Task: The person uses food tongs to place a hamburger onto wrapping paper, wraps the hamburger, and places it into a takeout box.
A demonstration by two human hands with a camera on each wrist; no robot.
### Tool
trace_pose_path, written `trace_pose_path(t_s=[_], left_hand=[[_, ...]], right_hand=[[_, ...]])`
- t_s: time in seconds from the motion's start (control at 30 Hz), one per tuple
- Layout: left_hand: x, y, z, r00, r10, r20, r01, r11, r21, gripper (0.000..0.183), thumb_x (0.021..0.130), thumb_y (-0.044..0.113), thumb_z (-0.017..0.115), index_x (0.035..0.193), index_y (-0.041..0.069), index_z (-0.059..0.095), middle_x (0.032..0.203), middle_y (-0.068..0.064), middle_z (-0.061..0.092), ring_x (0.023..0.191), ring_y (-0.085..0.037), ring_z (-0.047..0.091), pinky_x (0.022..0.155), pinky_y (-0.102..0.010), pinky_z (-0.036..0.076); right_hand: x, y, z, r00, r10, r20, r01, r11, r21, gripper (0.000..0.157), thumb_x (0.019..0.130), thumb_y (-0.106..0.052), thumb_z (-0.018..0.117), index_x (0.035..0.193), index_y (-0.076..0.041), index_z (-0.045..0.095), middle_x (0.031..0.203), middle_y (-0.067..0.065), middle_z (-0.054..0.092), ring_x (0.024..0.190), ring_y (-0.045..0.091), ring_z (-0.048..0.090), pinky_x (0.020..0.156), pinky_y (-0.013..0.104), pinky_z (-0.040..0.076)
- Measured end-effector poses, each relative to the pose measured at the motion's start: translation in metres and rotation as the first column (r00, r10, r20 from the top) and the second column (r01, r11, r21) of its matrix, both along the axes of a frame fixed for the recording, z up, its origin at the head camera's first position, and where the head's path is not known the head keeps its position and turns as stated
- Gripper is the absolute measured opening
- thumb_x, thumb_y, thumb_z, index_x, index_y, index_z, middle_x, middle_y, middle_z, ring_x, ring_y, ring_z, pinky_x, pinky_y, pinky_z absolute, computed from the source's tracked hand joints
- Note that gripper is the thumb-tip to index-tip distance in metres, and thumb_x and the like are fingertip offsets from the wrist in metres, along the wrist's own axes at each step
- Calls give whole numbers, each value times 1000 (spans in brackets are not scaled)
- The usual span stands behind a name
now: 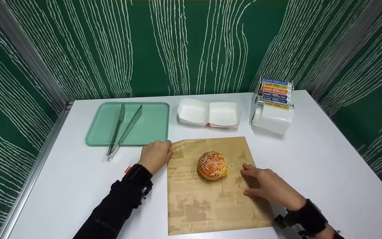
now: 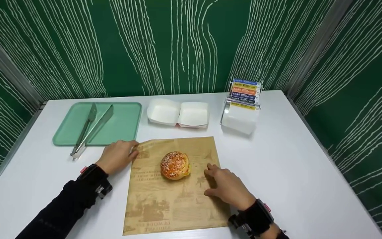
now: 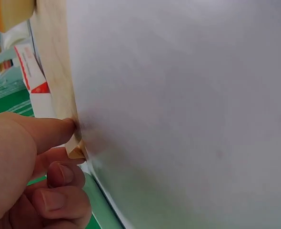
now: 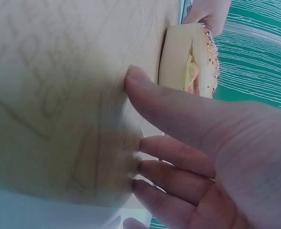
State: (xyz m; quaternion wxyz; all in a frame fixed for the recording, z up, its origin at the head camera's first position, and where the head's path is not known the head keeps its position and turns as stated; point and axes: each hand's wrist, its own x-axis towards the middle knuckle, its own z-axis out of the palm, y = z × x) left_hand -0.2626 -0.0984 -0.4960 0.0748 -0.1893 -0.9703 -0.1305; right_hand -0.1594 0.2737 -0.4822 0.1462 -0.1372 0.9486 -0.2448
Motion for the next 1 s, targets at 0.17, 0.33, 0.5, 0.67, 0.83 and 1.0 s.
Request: trace_pose_path(t_s=[0.17, 0.33, 0.5, 0.67, 0.83, 1.0], left_hand=[[0, -1, 1, 1000, 19, 10, -20, 997, 77, 30, 98, 16, 76, 75, 10, 59, 78, -13, 72, 69, -35, 72, 57, -52, 56], [0, -2, 4, 995, 77, 58, -85, 984, 159, 43, 96, 17, 76, 62, 16, 50, 69, -3, 61, 63, -22, 59, 57, -41, 48], [2, 0, 10, 995, 77, 61, -89, 973, 213, 32, 97, 19, 77, 68, 13, 65, 76, -3, 65, 68, -20, 59, 60, -38, 48], [6, 6, 15, 998, 64, 21, -67, 958, 279, 17, 98, 17, 77, 83, 10, 82, 86, -6, 76, 78, -24, 71, 68, -41, 57], [14, 12, 22, 999, 21, -47, -5, 946, 324, 11, 97, 15, 79, 94, 8, 87, 90, -7, 79, 84, -27, 75, 73, -43, 61], [25, 22, 28, 992, -35, -120, 73, 942, 327, 11, 96, 16, 80, 99, 8, 87, 87, -6, 77, 74, -21, 72, 66, -36, 59]], right_hand=[[0, 1, 0, 1000, 13, -15, -13, 1000, 1, 68, 87, -25, 90, 144, 2, 65, 160, 28, 50, 150, 50, 47, 121, 66, 39], [1, 1, 1, 999, 21, -28, -22, 1000, -11, 67, 88, -26, 90, 143, 3, 65, 160, 28, 51, 150, 50, 47, 121, 66, 39], [2, 1, 1, 1000, 21, -20, -21, 1000, -9, 67, 88, -26, 89, 143, 2, 65, 160, 28, 50, 150, 50, 46, 121, 66, 39], [2, 1, 2, 1000, 19, -16, -19, 1000, -2, 68, 88, -27, 90, 144, 2, 65, 161, 28, 49, 150, 50, 46, 120, 65, 40], [2, 1, 2, 1000, 21, -18, -21, 1000, 6, 68, 88, -28, 89, 144, 2, 65, 161, 28, 50, 150, 50, 47, 120, 65, 41], [2, 1, 2, 1000, 21, -15, -21, 1000, 9, 69, 88, -29, 89, 144, 1, 65, 161, 28, 50, 149, 50, 48, 118, 64, 43]])
